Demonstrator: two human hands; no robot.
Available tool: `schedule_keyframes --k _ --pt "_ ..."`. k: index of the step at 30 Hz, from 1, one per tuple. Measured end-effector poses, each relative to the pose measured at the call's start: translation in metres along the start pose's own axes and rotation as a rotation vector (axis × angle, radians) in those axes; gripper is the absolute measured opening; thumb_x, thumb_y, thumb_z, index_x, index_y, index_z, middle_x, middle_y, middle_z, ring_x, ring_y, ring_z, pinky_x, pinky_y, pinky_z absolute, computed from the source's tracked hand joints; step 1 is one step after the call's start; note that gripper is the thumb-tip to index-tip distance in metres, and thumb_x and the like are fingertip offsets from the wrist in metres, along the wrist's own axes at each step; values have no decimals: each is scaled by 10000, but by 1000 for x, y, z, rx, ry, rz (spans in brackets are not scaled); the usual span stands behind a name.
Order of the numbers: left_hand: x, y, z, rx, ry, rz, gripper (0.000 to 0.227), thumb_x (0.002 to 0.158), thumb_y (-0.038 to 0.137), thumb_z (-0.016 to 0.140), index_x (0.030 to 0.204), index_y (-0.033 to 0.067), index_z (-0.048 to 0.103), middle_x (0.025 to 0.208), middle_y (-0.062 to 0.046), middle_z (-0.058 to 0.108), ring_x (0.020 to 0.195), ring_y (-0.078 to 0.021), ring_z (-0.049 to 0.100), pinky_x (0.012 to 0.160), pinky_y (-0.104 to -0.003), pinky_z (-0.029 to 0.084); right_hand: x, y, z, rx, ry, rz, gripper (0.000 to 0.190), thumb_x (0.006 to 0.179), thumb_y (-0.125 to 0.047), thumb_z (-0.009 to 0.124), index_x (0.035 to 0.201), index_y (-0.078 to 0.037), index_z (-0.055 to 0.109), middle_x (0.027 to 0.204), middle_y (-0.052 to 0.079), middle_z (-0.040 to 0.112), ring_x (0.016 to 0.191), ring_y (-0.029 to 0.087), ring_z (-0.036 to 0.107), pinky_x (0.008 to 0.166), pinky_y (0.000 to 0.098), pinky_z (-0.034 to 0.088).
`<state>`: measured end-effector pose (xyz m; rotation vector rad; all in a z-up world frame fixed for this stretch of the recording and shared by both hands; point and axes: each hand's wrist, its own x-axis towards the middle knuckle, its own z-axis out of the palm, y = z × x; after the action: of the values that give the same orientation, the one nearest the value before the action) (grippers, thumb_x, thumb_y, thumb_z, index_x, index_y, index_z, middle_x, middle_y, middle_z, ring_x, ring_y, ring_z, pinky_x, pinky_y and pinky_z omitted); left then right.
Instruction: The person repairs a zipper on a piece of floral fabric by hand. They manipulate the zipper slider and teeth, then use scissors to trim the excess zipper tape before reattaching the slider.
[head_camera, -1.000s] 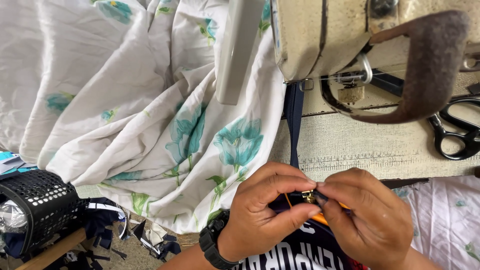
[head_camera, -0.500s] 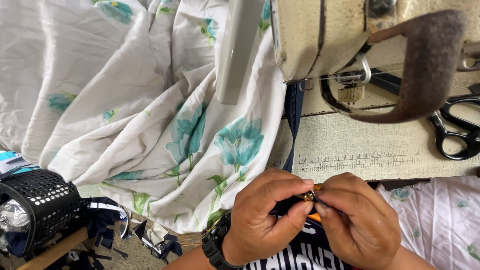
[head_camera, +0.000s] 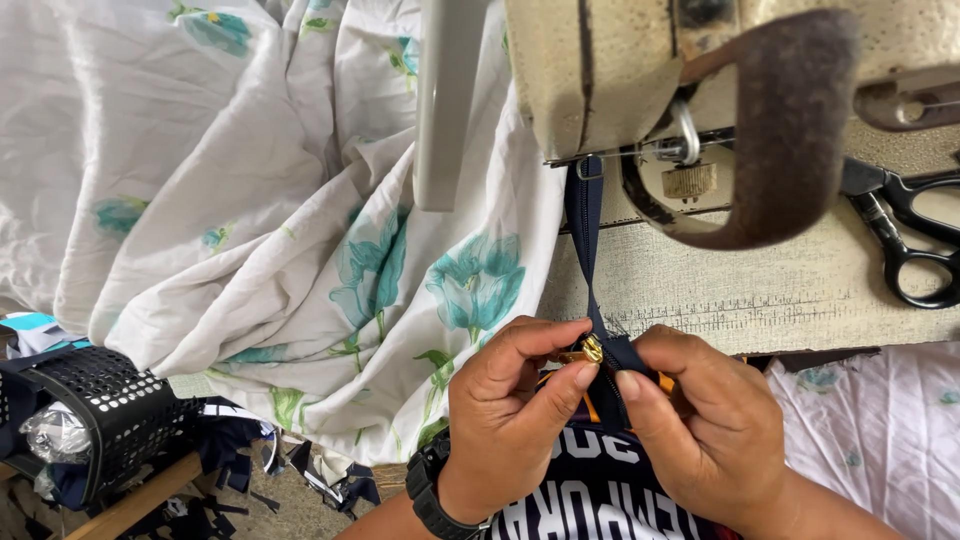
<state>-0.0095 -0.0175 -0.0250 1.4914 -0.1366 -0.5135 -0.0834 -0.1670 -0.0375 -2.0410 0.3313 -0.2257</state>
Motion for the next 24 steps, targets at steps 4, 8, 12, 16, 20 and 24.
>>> schedule_keyframes --k 4,8,12,16,20,24 --pt "4 -4 -4 -220 -28 -225 268 922 91 731 1173 4 698 962 -67 690 847 -114 650 776 -228 571 7 -3 0 145 -28 19 94 932 -123 599 903 -34 609 678 15 556 522 116 455 500 250 379" --pt "7 -11 0 -419 -53 -372 210 886 103 771 1069 29 699 1004 -60 724 894 -131 669 849 -255 580 5 5 6 72 37 -110 102 936 -115 612 968 -24 577 789 57 640 624 159 617 544 267 476" --pt "12 -8 8 -260 -55 -232 123 916 116 736 1014 58 688 1014 -59 675 915 -152 647 838 -258 559 17 0 -2 61 45 -123 109 938 -104 596 899 -3 609 730 70 615 618 182 606 564 288 477" --pt "15 -6 13 -307 21 -273 149 934 82 684 1043 -20 684 911 -133 723 829 -196 697 784 -293 587 11 28 -44 -222 65 -77 163 977 -174 593 1058 -70 689 998 50 726 835 212 681 736 331 510" --pt "9 -4 7 -337 26 -227 221 927 68 695 1099 -70 714 907 -166 740 854 -251 717 831 -338 596 43 87 -125 -650 244 -335 85 1254 135 709 1202 187 751 1131 308 688 1032 474 614 1003 547 469" --pt "4 -3 10 -374 10 -212 266 938 69 692 1170 -61 710 916 -157 746 863 -241 713 843 -327 580 90 125 -156 -1020 189 -251 162 1280 9 762 1121 8 728 1195 204 657 1216 376 647 1002 434 526"
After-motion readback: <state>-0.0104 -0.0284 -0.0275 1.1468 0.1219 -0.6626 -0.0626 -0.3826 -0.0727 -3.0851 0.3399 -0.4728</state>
